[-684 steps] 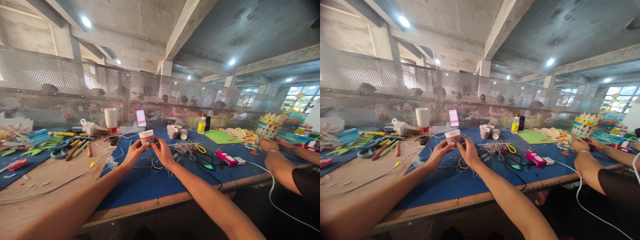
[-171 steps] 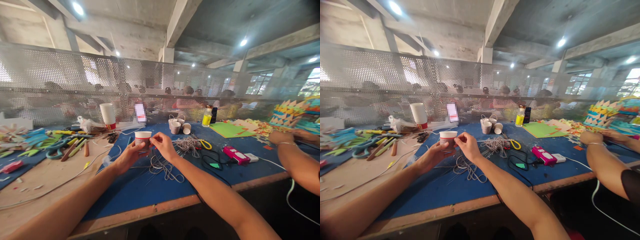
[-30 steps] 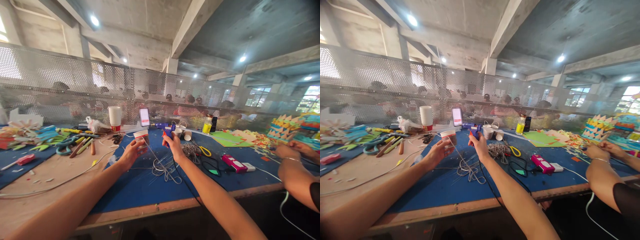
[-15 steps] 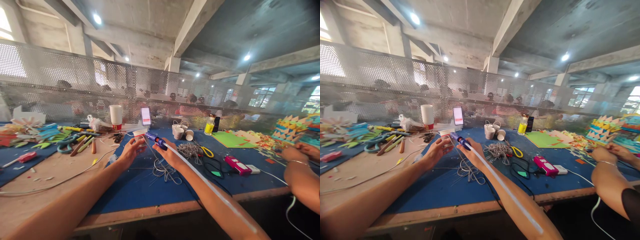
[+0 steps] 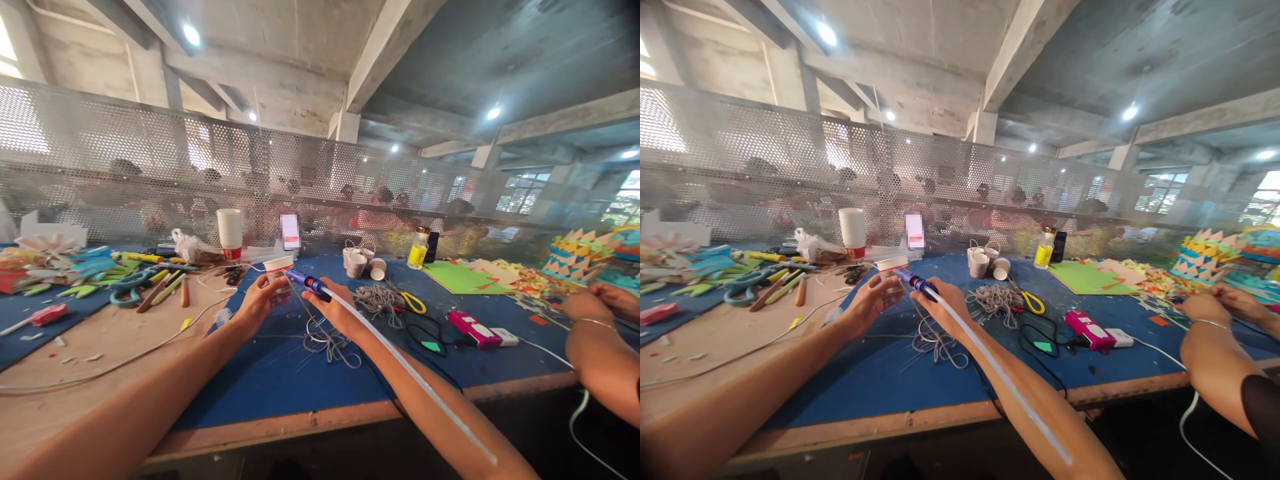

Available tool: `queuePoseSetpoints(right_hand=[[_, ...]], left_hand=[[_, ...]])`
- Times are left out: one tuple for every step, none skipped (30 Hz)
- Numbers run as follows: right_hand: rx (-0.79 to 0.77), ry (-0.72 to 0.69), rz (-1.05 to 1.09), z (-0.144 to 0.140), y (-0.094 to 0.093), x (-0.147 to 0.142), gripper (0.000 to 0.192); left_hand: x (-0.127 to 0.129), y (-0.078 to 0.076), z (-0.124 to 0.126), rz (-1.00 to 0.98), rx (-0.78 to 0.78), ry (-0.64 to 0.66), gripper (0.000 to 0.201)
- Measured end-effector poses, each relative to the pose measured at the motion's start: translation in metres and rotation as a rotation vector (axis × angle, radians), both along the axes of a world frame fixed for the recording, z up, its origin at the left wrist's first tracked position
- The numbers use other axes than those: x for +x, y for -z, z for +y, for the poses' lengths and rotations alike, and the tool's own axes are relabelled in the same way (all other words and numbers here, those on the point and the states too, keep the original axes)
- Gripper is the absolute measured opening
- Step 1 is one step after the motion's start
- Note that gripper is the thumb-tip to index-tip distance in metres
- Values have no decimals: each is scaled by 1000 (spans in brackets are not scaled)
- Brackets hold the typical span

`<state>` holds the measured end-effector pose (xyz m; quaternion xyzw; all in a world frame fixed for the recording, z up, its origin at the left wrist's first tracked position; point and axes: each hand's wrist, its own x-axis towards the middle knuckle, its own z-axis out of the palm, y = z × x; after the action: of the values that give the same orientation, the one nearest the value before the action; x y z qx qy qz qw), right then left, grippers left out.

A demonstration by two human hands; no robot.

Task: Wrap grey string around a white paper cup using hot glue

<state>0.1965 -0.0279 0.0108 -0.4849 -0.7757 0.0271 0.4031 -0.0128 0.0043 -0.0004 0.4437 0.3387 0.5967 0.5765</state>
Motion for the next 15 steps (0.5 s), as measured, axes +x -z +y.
queuePoseSetpoints(right_hand=[[8, 10, -14, 1, 1, 0, 34], [17, 19, -29, 2, 2, 0, 34], [24, 27, -43, 3, 2, 0, 34], [29, 34, -55, 3, 3, 0, 33], [29, 42, -66, 3, 3, 0, 33], [26, 51, -75, 3, 3, 0, 33], [22, 60, -86, 3, 3, 0, 33], [15, 67, -97, 2, 2, 0, 34], [10, 73, -107, 2, 2, 0, 34], [7, 77, -117, 1, 1, 0, 34], [6, 77, -126, 0, 0, 0, 34], [8, 76, -134, 0, 0, 0, 33], [11, 75, -140, 0, 0, 0, 33], [16, 75, -145, 0, -1, 0, 33], [20, 75, -149, 0, -1, 1, 33]], left_hand=[[0, 0, 0, 2, 2, 0, 47], [0, 0, 1, 3, 4, 1, 47], [0, 1, 1, 4, 6, 2, 47], [0, 1, 1, 6, 8, 2, 47], [-1, 1, 1, 7, 10, 0, 46], [-1, 1, 1, 8, 13, 0, 46], [-1, 1, 1, 11, 15, 1, 46], [-1, 1, 1, 14, 17, 2, 46], [-1, 1, 1, 17, 19, 3, 46], [-1, 1, 1, 20, 20, 4, 47], [-1, 1, 1, 22, 20, 2, 47], [-1, 1, 1, 22, 19, 0, 47], [-1, 1, 1, 21, 20, -5, 47], [0, 1, 0, 22, 20, -10, 47], [0, 1, 0, 24, 20, -15, 47]])
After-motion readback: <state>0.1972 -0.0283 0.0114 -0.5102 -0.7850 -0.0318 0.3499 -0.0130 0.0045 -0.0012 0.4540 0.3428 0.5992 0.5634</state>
